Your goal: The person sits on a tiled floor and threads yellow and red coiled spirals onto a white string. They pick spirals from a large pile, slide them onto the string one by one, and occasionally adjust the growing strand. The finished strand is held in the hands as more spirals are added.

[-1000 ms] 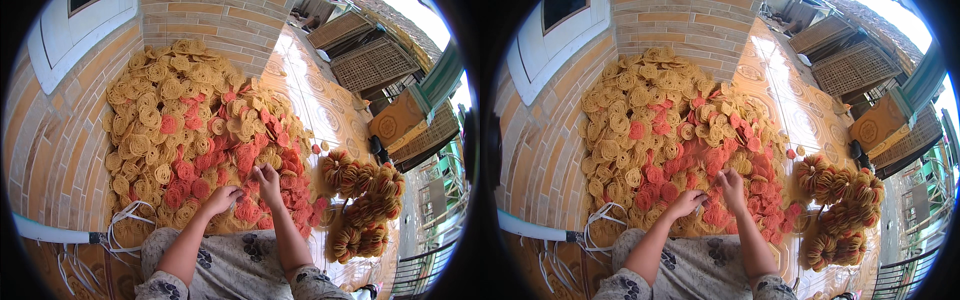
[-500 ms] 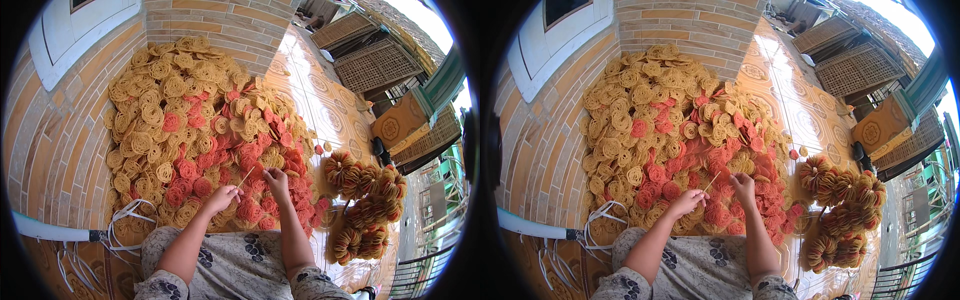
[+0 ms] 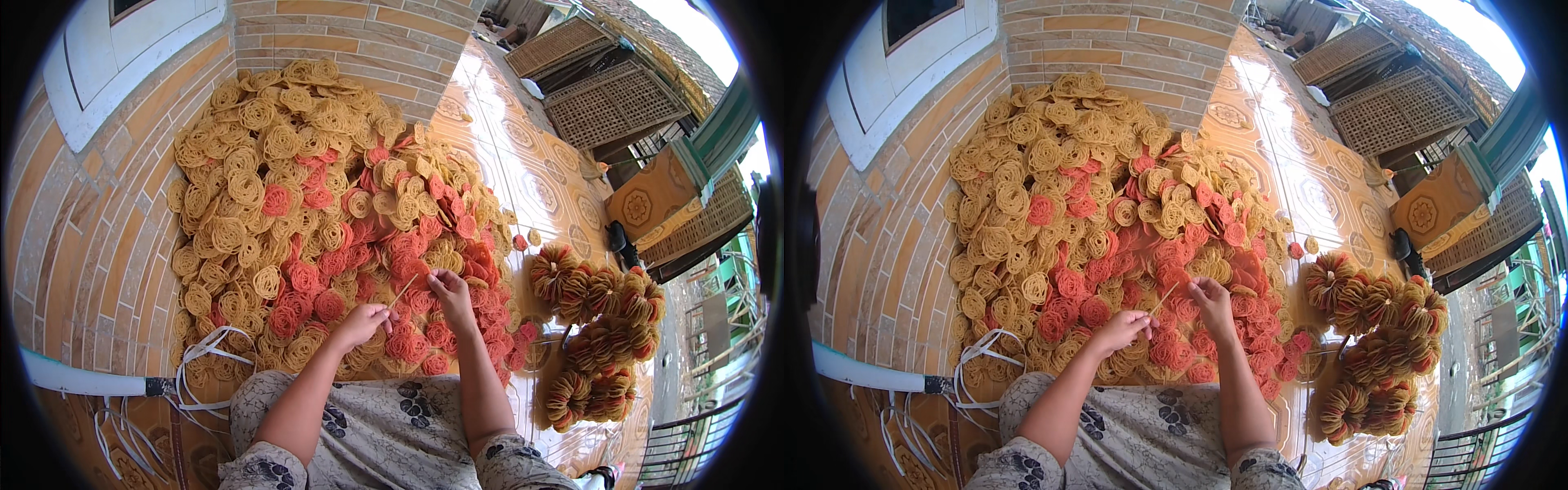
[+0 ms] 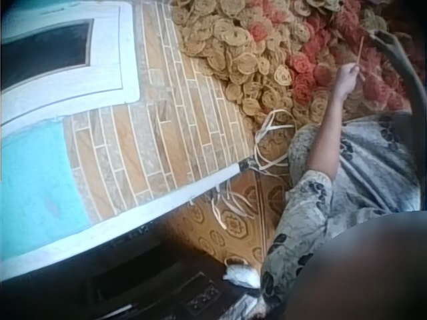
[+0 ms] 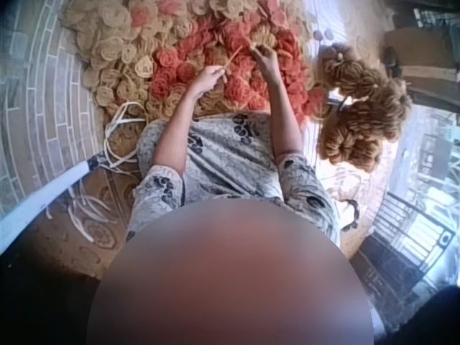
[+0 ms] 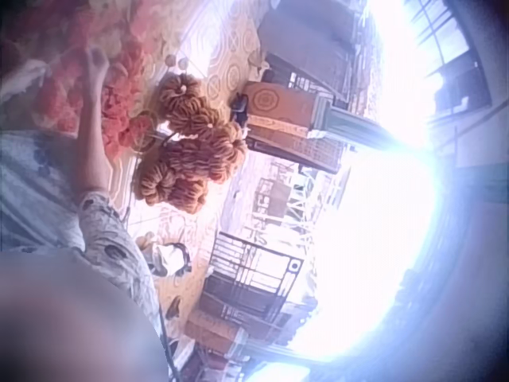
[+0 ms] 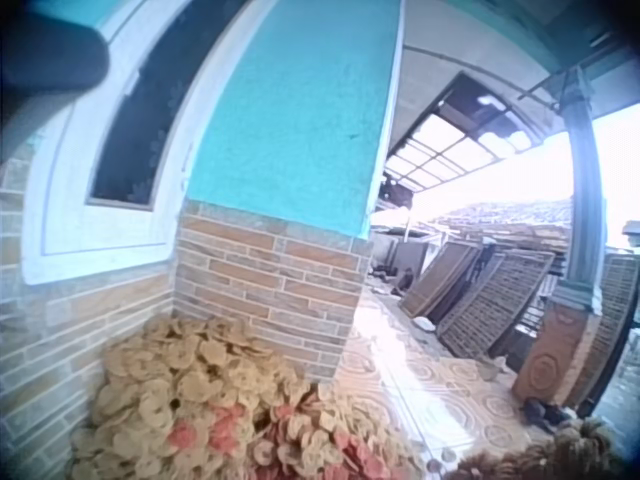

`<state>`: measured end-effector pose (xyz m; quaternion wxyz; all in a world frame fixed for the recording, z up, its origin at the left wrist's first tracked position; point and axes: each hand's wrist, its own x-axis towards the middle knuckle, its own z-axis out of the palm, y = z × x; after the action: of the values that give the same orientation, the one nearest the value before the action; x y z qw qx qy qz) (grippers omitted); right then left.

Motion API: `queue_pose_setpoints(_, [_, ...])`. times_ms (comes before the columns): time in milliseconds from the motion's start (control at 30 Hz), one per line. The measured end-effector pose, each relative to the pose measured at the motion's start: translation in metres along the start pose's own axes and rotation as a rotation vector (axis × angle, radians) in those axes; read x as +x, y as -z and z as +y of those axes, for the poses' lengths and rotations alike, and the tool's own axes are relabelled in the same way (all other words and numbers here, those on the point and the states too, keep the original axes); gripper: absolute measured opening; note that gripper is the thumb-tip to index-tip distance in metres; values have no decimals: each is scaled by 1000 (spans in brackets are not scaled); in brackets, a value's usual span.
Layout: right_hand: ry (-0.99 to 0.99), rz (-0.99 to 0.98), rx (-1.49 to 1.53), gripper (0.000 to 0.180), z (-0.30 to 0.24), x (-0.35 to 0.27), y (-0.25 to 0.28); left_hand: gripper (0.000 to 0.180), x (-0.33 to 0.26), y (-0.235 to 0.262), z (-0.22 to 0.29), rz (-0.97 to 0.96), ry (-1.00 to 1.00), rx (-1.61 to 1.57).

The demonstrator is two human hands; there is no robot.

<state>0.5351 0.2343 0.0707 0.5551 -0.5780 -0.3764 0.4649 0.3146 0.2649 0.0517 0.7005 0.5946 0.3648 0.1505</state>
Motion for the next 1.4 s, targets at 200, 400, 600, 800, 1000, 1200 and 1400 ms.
queue_pose_setpoints(200, [49, 25, 3, 9, 2, 3, 0, 25, 0, 7, -3, -111, 111, -318])
queue_pose_setpoints(400, [110, -92, 14, 20, 3, 2, 3, 25, -1, 5, 0, -106, 110, -308])
queue_pose_setpoints(600, [191, -78, -85, 24, -1, 0, -2, 26, -1, 7, 0, -123, 125, -260])
queue_pose_setpoints(800, [303, -123, -733, 22, -21, -11, -7, 29, -4, -5, 6, 153, -62, 261])
queue_pose_setpoints(1000, [182, -137, -406, 23, -33, -13, -14, 28, -4, -4, 5, 154, -38, 281])
queue_pose_setpoints(1200, [148, -121, -203, 30, -20, -8, -5, 29, 6, -9, -10, 158, -87, 155])
queue_pose_setpoints(1400, [194, -80, -1452, 52, 20, 0, 11, 29, 2, -5, -9, 159, -20, 250])
